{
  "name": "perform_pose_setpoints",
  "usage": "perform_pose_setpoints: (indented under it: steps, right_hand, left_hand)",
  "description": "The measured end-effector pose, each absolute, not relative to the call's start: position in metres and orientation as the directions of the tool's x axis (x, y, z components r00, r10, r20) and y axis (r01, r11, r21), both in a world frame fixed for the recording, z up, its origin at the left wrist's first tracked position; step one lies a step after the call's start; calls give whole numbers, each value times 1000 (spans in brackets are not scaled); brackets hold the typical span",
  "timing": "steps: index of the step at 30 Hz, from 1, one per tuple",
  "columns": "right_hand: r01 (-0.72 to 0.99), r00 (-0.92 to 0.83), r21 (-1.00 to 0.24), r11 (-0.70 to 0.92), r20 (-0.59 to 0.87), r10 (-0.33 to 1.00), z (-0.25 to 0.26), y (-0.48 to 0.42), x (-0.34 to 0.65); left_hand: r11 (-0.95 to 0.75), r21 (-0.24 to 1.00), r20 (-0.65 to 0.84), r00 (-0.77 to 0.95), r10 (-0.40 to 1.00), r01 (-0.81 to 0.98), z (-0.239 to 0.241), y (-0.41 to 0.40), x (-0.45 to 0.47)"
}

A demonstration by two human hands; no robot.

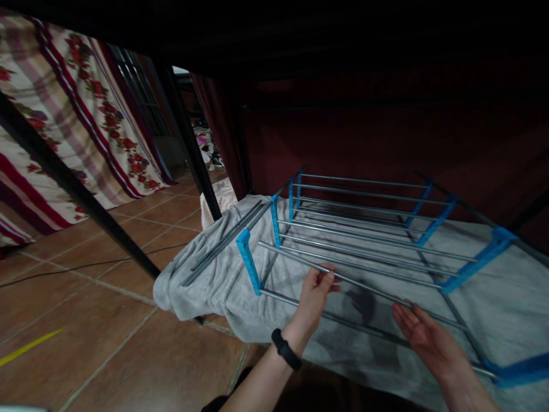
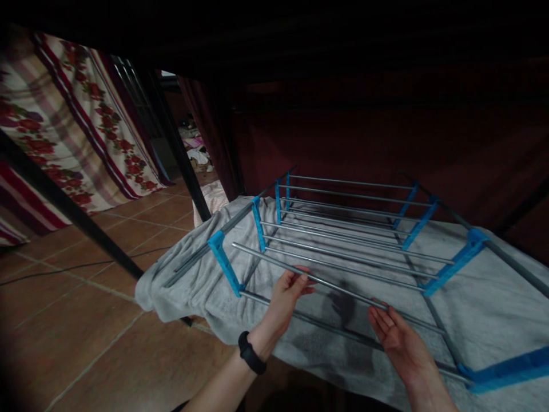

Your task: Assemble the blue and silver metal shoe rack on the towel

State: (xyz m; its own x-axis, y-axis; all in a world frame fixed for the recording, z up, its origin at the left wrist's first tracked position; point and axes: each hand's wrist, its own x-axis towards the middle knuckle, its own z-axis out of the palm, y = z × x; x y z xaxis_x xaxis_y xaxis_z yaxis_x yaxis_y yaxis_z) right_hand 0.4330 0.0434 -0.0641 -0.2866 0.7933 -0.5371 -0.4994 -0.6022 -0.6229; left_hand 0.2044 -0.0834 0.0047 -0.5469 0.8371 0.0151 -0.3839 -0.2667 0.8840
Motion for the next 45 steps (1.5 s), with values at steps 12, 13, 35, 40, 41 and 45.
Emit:
perform_pose_setpoints:
  steps: [12, 13, 35, 40, 41, 45]
  right_hand:
    - [-357, -507, -689, -630, -423, 751, -68, 31, 416]
    - [-339, -536, -693, -636, -413, 736, -67, 29, 416]
    - [-402, -470, -726, -558, -360, 806, -64, 34, 431]
    - [-402, -461, -720, -566, -375, 804, -65, 36, 433]
    - [-400, -460, -721, -566, -376, 804, -65, 36, 434]
    - [-406, -458, -732, -548, -355, 815, -65, 37, 435]
  left_hand:
    - [-333, 887, 159, -465, 871, -321, 7, -83, 230]
    - [-352, 890, 185, -478, 859, -289, 10, -84, 229]
    - [-406, 718, 658, -362, 660, 565, 83, -112, 187]
    - [-342, 539, 619, -87, 780, 770, 80, -113, 208]
    - [-314, 477, 599, -42, 800, 821, 78, -112, 211]
    - [-192, 255, 502, 41, 864, 948, 60, -103, 213]
